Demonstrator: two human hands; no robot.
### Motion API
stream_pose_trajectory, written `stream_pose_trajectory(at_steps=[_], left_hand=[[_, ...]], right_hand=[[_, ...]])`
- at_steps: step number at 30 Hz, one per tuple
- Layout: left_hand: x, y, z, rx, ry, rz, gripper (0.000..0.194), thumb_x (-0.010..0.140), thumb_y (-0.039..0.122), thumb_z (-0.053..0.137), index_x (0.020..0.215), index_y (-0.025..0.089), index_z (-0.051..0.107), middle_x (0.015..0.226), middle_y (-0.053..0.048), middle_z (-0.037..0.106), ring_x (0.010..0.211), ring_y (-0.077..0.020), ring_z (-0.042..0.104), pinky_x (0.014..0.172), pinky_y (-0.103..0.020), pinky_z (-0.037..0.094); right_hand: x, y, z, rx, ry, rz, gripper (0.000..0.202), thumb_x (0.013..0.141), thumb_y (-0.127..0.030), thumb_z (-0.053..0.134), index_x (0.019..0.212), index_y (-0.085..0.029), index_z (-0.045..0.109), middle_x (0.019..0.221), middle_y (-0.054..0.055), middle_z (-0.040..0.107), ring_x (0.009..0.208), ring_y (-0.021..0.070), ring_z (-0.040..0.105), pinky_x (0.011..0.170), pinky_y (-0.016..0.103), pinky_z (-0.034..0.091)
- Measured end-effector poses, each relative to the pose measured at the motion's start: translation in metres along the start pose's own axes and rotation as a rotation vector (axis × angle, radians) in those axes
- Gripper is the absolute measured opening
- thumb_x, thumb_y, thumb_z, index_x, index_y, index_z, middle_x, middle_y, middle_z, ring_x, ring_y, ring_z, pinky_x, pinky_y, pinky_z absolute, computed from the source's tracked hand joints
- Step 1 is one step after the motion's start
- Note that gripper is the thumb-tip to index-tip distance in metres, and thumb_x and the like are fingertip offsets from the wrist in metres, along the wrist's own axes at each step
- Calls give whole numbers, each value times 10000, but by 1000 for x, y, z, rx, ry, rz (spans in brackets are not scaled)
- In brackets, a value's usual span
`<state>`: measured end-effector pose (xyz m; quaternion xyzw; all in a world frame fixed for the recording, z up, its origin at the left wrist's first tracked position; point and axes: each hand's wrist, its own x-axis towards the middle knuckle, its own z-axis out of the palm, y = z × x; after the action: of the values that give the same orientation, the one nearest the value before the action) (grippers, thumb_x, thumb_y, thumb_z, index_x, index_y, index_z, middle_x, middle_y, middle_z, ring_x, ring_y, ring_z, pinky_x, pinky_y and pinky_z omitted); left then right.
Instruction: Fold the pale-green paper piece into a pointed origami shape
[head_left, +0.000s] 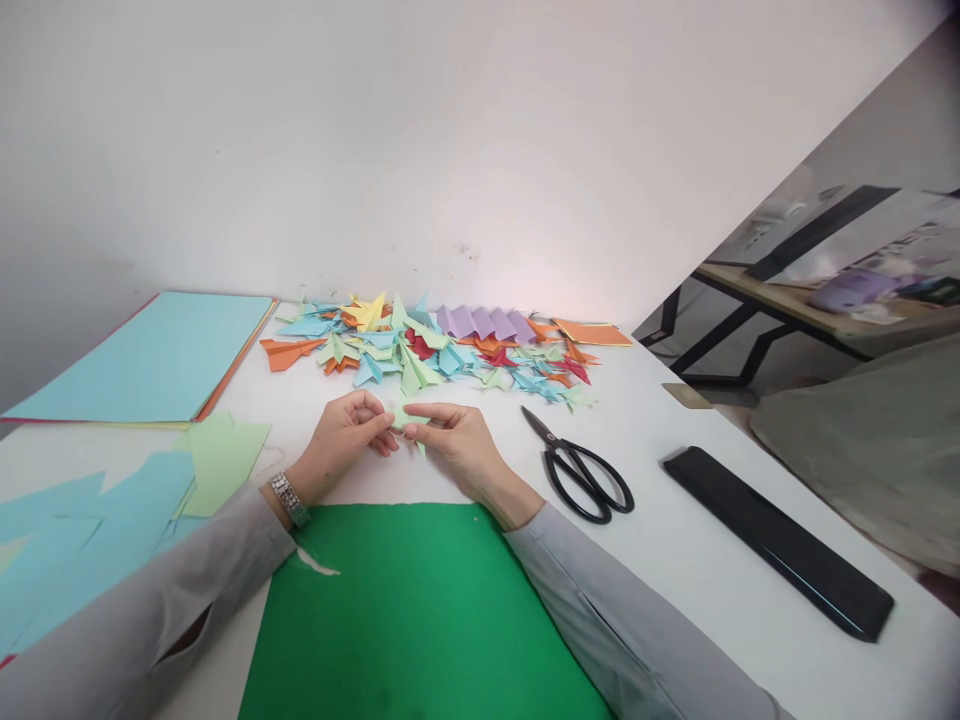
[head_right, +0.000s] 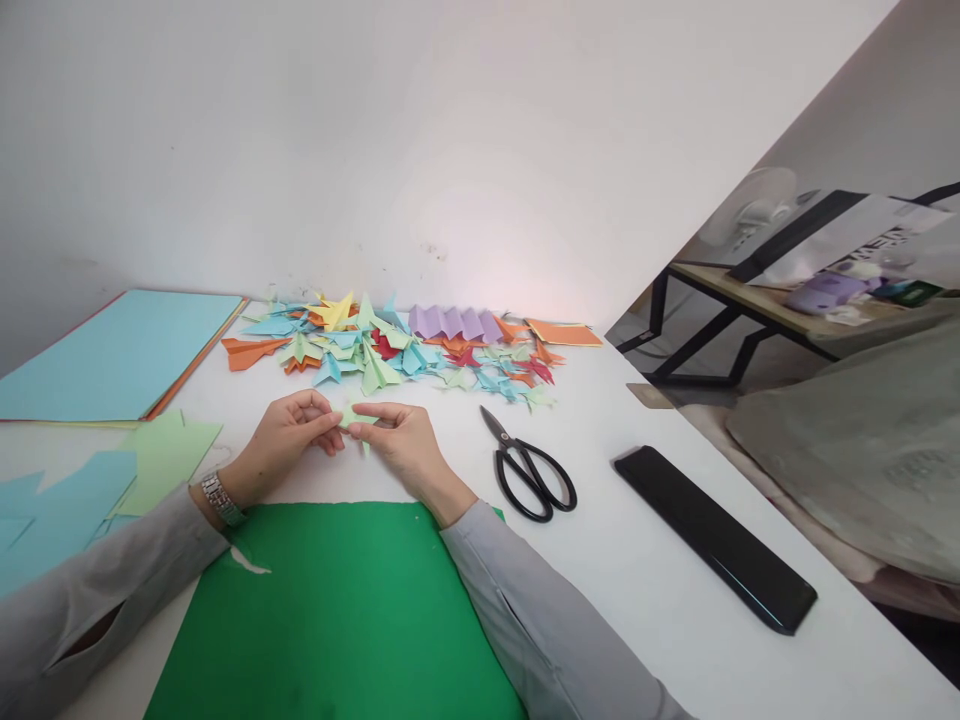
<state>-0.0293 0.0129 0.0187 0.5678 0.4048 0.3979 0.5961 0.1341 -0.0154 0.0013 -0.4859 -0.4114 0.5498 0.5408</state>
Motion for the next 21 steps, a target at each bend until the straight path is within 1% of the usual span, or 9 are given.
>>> stream_pose_trajectory(at_steps=[7, 13, 17, 21], left_hand=[[0, -2, -1, -25, -7, -12, 295, 699, 366, 742, 729, 162, 530, 532, -26, 678, 495, -144, 635, 525, -260, 513], [0, 0, -1, -25, -22, -32, 315, 698, 388, 742, 743, 160, 529, 536, -29, 682, 500, -141, 637, 529, -252, 510], [1, -1, -1, 3, -34, -16, 315, 713, 395, 736, 753, 161, 529, 552, -25, 689, 508, -134, 639, 538, -245, 510], [1, -3, -1, 34, -38, 8, 334, 672, 366, 772, 729, 167, 510, 542, -11, 682, 496, -125, 630, 526, -233, 500]], right_hand=[[0, -1, 0, 6, 8, 3, 436, 467, -320, 877, 859, -161, 771, 527, -14, 642, 512, 125, 541, 558, 292, 394], [1, -2, 0, 63, 9, 11, 399, 446, -284, 879, 815, -172, 772, 575, -6, 672, 540, 126, 559, 574, 294, 399], [2, -1, 0, 67, 12, 9, 394, 446, -280, 878, 810, -172, 773, 566, -12, 664, 538, 122, 556, 575, 293, 399], [2, 1, -1, 47, -3, -4, 411, 451, -286, 881, 830, -168, 776, 543, -17, 643, 522, 121, 541, 564, 292, 389]])
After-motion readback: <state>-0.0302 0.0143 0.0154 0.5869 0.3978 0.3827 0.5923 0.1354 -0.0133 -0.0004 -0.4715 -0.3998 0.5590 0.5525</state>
